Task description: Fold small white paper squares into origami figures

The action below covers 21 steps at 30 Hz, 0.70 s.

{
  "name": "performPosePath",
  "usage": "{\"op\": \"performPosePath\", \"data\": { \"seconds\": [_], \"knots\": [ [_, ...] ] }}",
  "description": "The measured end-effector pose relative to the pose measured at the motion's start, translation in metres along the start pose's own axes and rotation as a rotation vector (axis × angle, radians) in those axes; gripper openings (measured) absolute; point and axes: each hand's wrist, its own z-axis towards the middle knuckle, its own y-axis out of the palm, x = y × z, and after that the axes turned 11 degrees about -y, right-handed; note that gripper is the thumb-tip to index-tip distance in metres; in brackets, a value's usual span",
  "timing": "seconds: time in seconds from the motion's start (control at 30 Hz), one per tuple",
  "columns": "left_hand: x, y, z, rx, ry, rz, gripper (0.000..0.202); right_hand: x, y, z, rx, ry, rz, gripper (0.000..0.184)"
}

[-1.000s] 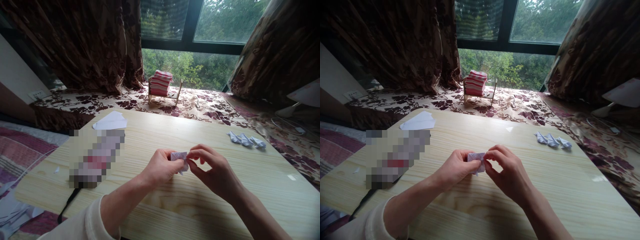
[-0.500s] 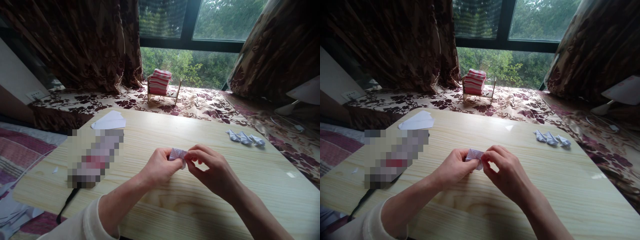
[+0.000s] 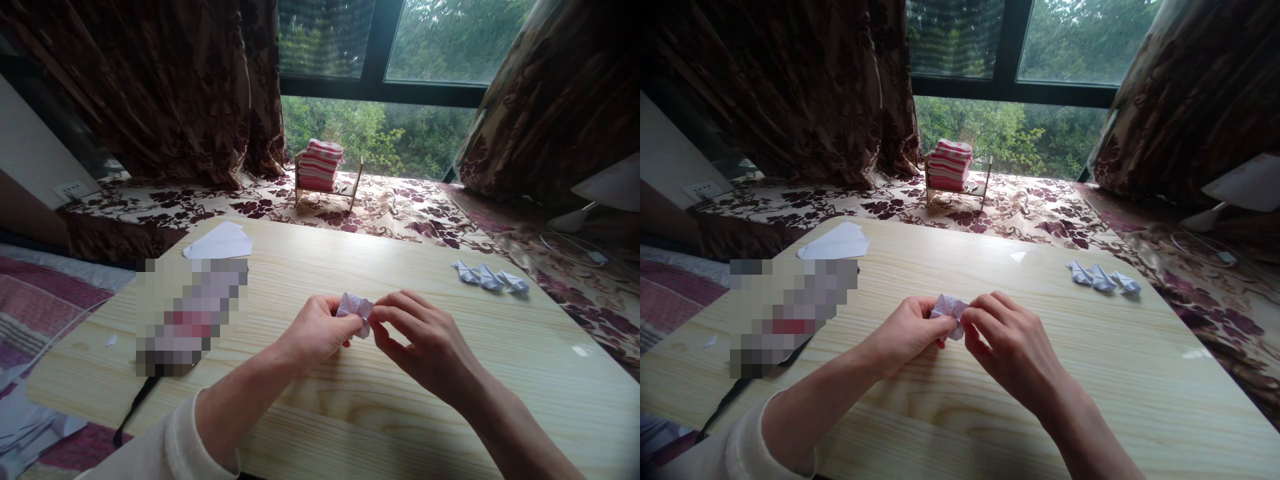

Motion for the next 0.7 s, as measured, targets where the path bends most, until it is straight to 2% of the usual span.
{"op": "performPosePath", "data": {
  "seconds": [0.23,0.43,0.5,0.6,0.7],
  "knots": [
    [0.0026,-0.0015,-0.0011,-0.078,-0.052,-0.144,0.008,0.0043,-0.0009,-0.0029,-0.040,-0.039,0.025,0.016],
    [0.0011,0.0004,0.0001,-0.024,-0.005,-0.152,0.011,0.0055,-0.0012,-0.0045,-0.026,0.012,0.065,0.019],
    [-0.0003,0.0011,0.0010,0.020,0.018,-0.154,0.010,0.0049,-0.0003,-0.0042,0.045,0.144,0.112,0.017],
    [-0.0020,0.0022,0.0018,0.091,0.063,-0.125,0.011,0.0022,0.0017,-0.0013,0.151,0.471,0.235,0.015],
    [-0.0030,0.0034,0.0007,0.092,0.116,-0.103,0.013,-0.0020,0.0047,0.0034,0.100,0.676,0.398,0.029]
  ]
}}
